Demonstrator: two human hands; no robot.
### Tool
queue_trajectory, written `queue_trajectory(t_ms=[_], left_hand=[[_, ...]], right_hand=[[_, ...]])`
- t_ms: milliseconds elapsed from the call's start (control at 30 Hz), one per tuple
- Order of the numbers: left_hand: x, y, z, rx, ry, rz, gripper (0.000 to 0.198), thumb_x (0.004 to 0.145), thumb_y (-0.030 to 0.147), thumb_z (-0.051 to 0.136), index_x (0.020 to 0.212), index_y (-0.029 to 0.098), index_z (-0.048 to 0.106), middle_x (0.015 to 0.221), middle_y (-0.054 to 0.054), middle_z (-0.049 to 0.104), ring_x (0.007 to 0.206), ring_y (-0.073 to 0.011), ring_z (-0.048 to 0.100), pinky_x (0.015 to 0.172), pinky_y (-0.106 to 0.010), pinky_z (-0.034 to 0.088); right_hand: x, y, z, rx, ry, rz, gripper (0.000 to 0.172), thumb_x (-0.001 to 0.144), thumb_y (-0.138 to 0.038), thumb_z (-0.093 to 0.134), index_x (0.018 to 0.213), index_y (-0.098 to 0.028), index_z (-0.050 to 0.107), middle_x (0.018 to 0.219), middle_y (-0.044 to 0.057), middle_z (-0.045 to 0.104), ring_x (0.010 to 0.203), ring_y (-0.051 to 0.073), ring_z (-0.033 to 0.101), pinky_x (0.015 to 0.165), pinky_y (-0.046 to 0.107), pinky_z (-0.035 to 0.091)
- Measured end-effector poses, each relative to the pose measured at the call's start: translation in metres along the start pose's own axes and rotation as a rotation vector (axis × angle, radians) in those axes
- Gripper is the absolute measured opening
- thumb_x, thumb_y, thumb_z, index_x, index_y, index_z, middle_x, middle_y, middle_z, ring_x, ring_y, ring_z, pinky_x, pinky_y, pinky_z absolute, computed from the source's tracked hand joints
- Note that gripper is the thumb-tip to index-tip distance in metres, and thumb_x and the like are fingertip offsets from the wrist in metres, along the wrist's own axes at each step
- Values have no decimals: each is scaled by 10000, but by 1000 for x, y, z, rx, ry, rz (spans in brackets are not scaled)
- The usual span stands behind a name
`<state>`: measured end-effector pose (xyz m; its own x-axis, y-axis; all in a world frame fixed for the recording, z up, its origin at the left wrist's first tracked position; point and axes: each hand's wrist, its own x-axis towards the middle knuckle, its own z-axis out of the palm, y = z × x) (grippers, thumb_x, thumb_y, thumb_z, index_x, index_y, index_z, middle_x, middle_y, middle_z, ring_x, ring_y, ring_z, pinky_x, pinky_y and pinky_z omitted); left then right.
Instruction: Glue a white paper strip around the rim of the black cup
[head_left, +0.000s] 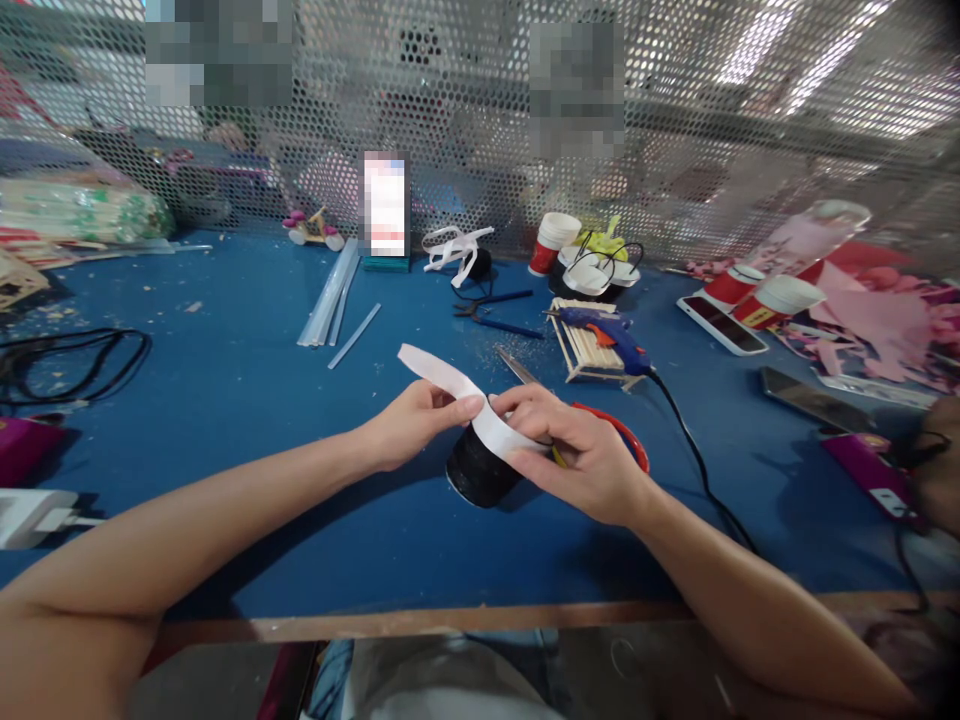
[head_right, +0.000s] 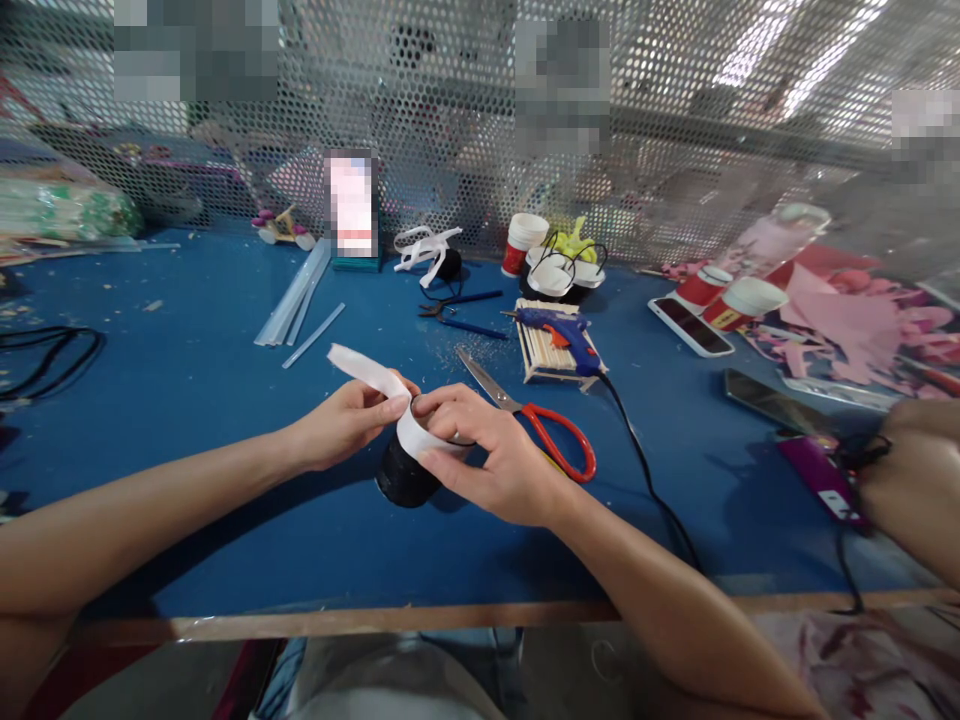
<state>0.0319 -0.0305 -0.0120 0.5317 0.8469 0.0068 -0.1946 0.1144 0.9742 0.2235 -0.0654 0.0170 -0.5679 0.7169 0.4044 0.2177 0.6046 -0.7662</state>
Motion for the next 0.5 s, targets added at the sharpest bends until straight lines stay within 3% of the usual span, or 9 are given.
queue_trajectory(t_ms=[133, 300, 367, 500], left_hand=[[-1, -1, 4, -213, -136, -100, 311, 738, 407, 621, 911, 153, 575, 850, -61, 614, 820, -155, 566, 767, -297, 410], [-3, -9, 6, -328, -300, -270, 439, 781, 558, 477, 880, 157, 628, 868, -105, 661, 851, -208, 602, 760, -334, 435], [-3, -11, 7, -339, -270, -283, 483, 779, 584, 454, 889, 149, 634, 868, -114, 665, 833, -215, 608, 734, -335, 446], [-2, -10, 10, -285, -115, -158, 426, 803, 531, 463, 967, 170, 619, 845, -89, 663, 822, -195, 600, 687, -292, 442]], right_hand=[[1, -4, 0, 44, -2, -20, 74, 788, -142, 558, 805, -214, 556, 841, 49, 615, 1007, 211, 542, 802, 381, 490], [3, -4, 0, 42, -20, -14, 87, 789, -126, 555, 803, -212, 551, 788, 33, 604, 1038, 202, 529, 855, 386, 467], [3, -3, 1, 16, -13, 5, 73, 782, -142, 571, 811, -206, 550, 860, 45, 612, 1051, 201, 529, 876, 381, 458], [3, 0, 4, -63, 46, 44, 116, 758, -228, 628, 851, -202, 564, 1028, 67, 593, 1029, 197, 541, 877, 363, 452]])
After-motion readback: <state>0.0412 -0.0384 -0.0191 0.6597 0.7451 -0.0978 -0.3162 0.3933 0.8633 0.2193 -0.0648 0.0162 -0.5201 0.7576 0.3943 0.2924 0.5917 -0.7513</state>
